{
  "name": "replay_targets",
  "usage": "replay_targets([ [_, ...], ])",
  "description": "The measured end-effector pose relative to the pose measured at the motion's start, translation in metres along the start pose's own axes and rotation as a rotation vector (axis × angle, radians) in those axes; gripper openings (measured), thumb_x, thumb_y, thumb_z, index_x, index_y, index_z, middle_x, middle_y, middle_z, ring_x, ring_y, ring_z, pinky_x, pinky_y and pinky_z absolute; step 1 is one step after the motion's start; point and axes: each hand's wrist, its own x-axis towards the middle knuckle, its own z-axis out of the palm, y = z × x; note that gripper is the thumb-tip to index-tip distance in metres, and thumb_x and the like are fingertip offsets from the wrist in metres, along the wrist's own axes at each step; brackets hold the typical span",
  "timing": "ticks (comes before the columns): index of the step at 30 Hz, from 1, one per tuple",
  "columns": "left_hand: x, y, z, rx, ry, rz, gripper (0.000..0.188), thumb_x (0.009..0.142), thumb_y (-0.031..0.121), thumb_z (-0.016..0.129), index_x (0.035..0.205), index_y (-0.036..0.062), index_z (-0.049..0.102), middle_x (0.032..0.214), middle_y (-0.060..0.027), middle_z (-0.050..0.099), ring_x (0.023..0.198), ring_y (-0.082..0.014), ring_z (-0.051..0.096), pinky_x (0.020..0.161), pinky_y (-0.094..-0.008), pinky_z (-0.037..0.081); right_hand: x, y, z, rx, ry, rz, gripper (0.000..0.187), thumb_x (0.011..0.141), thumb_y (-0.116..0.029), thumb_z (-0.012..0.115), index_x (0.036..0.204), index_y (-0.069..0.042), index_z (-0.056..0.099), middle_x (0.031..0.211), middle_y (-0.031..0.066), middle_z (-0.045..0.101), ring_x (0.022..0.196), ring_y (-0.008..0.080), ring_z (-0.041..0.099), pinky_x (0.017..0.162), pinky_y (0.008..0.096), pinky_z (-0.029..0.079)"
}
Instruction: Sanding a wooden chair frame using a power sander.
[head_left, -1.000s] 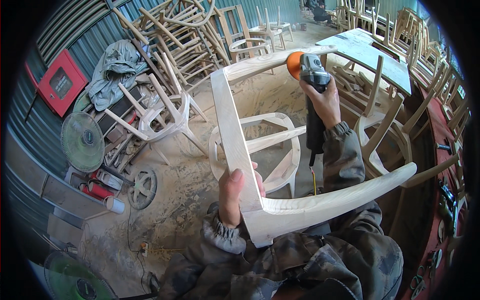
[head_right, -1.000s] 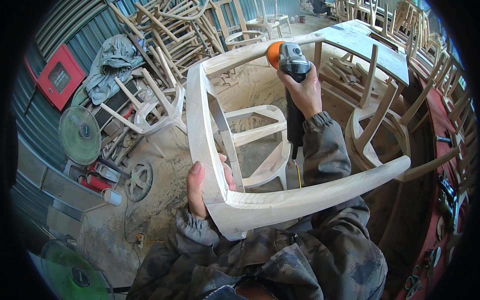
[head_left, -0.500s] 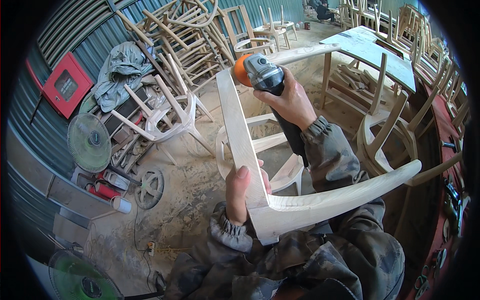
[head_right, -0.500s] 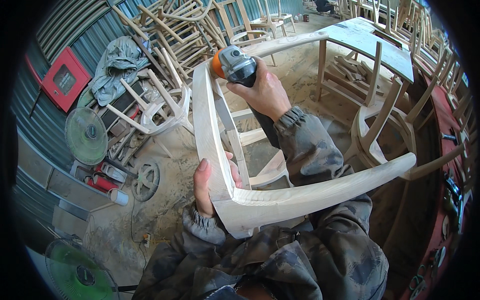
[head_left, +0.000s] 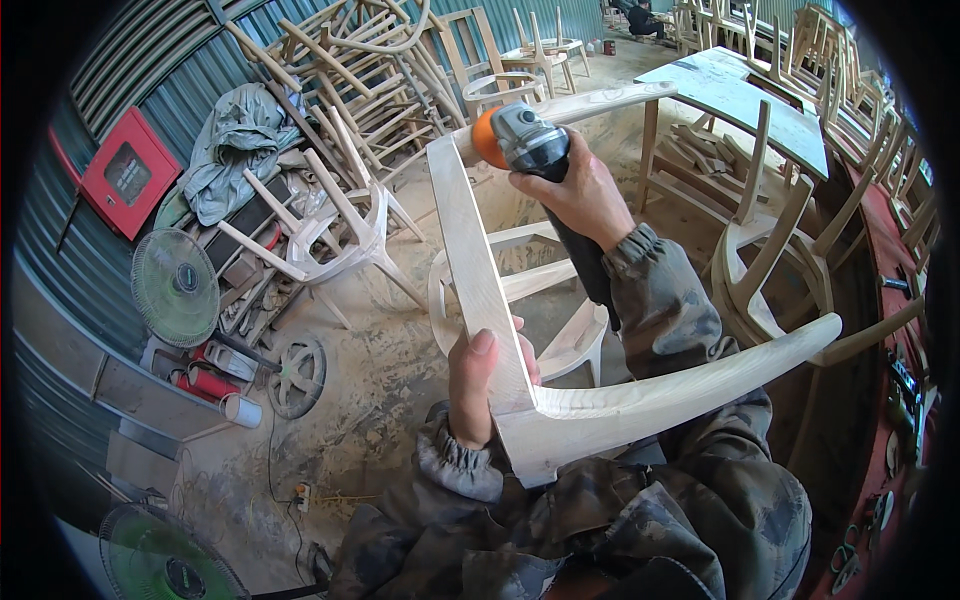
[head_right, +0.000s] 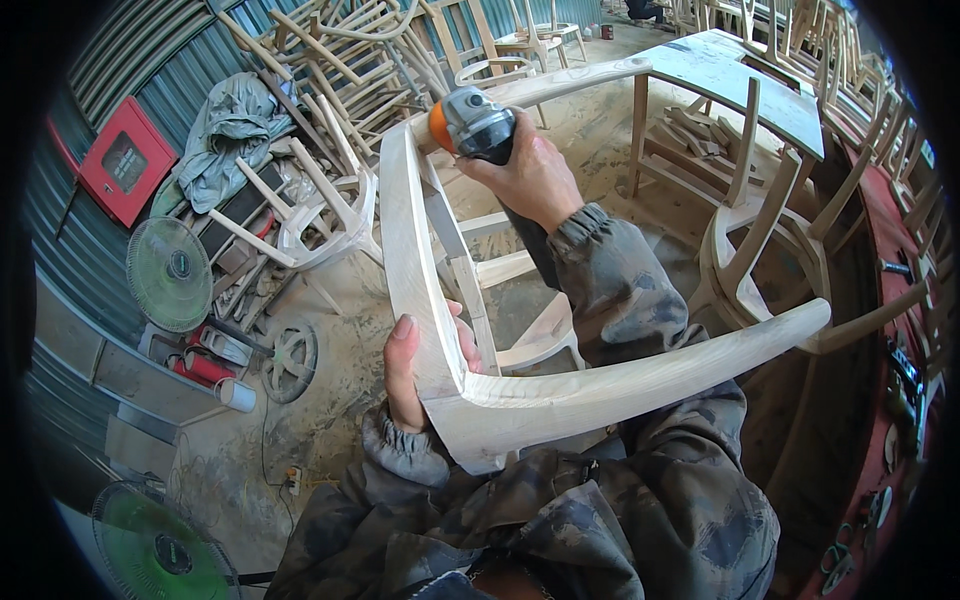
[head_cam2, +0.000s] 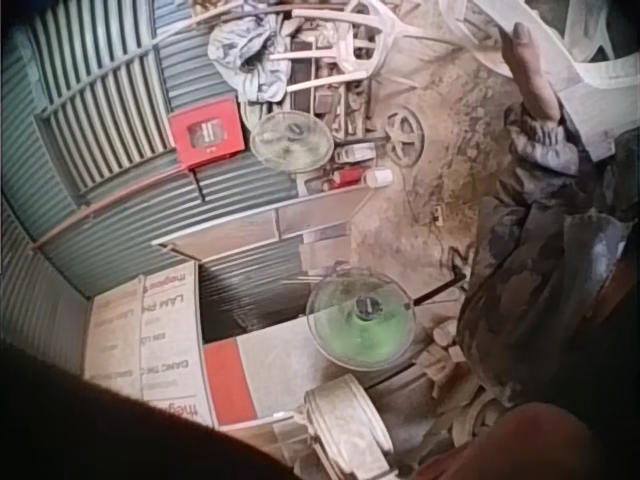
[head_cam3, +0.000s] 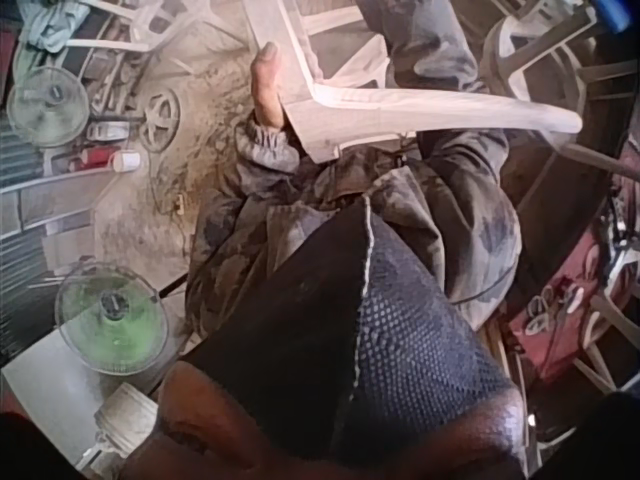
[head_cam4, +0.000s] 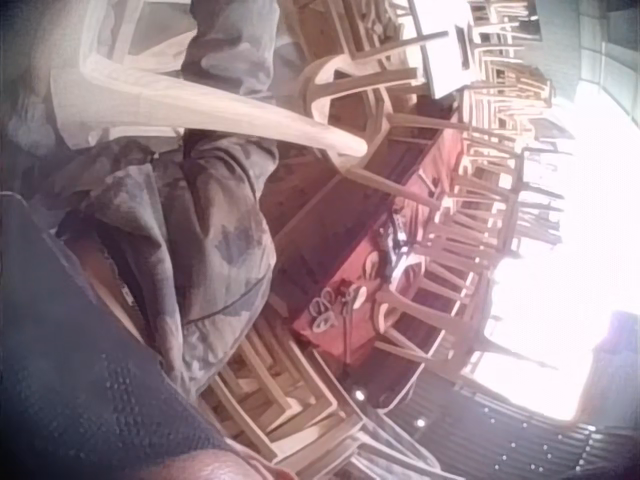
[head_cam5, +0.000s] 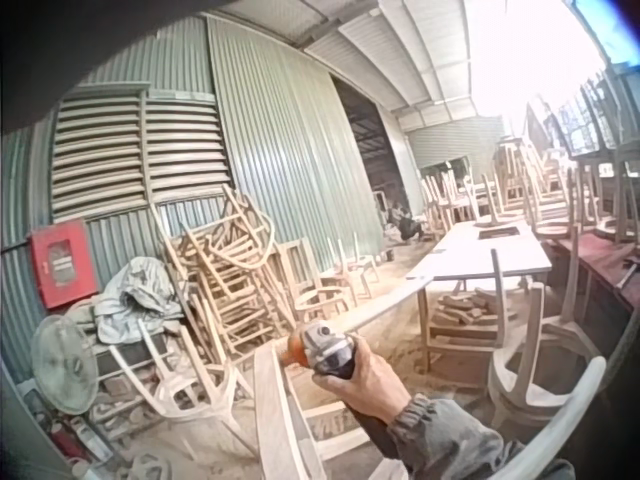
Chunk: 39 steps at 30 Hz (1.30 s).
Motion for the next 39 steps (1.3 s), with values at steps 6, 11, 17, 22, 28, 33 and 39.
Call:
replay_targets([
  [6,0.004,0.000,0.003,-0.055,0.031,0.012,0.059,0.092,0.051,0.051,0.114,-0.0034,0.049,0.070,-0.0144,0.057,0.062,-0.0200,0.056,0.058,-0.0308,0.045,0.005,0.034,-0.036,-0.043,0.078,0.055,0.077,0.075,-0.048,0.079,0.123,0.005,0.051,0.101,0.0239,0.069,0.093,0.0327,0.070,0.082,0.0393,0.055],
  [11,0.008,-0.002,0.011,-0.074,-0.020,-0.012,0.061,0.091,0.053,0.052,0.114,-0.0031,0.049,0.070,-0.0140,0.057,0.062,-0.0196,0.056,0.058,-0.0306,0.045,0.012,0.073,-0.085,-0.131,0.293,0.175,0.080,0.074,-0.048,0.079,0.120,0.011,0.050,0.101,0.0250,0.068,0.091,0.0308,0.070,0.080,0.0380,0.055],
  [17,-0.001,-0.002,-0.006,-0.063,0.059,0.025,0.061,0.091,0.053,0.052,0.113,-0.0038,0.050,0.070,-0.0139,0.057,0.062,-0.0198,0.057,0.058,-0.0307,0.045,0.018,0.027,-0.033,0.095,-0.089,0.122,0.075,0.077,-0.049,0.078,0.118,0.008,0.050,0.102,0.0245,0.067,0.090,0.0276,0.070,0.079,0.0366,0.056],
  [22,0.002,-0.001,0.004,-0.053,0.050,0.023,0.060,0.091,0.052,0.052,0.113,-0.0041,0.050,0.070,-0.0140,0.057,0.062,-0.0199,0.056,0.058,-0.0309,0.045,0.022,-0.003,-0.022,0.002,-0.125,0.030,0.078,0.076,-0.053,0.077,0.117,0.008,0.051,0.102,0.0269,0.066,0.094,0.0353,0.069,0.086,0.0386,0.053],
  [28,0.002,-0.003,-0.001,-0.027,0.053,0.012,0.064,0.090,0.056,0.049,0.115,-0.0029,0.050,0.071,-0.0134,0.057,0.064,-0.0209,0.057,0.059,-0.0319,0.046,0.024,-0.008,-0.012,-0.007,-0.164,-0.004,0.083,0.077,-0.054,0.075,0.121,0.011,0.050,0.101,0.0273,0.066,0.093,0.0345,0.069,0.084,0.0370,0.055],
  [33,0.000,-0.002,-0.001,0.010,0.031,0.002,0.069,0.090,0.062,0.047,0.118,-0.0015,0.050,0.072,-0.0125,0.056,0.066,-0.0220,0.057,0.059,-0.0325,0.047,0.023,-0.008,-0.002,0.011,-0.178,0.007,0.079,0.075,-0.050,0.078,0.121,0.009,0.052,0.100,0.0225,0.066,0.089,0.0286,0.069,0.080,0.0354,0.055],
  [39,0.002,-0.002,-0.004,0.003,0.040,0.005,0.069,0.090,0.062,0.047,0.117,-0.0013,0.050,0.072,-0.0125,0.057,0.063,-0.0211,0.056,0.057,-0.0325,0.047,0.028,-0.005,-0.008,-0.080,-0.129,0.014,0.082,0.075,-0.054,0.077,0.115,0.012,0.051,0.096,0.0281,0.066,0.090,0.0356,0.070,0.082,0.0373,0.056],
])
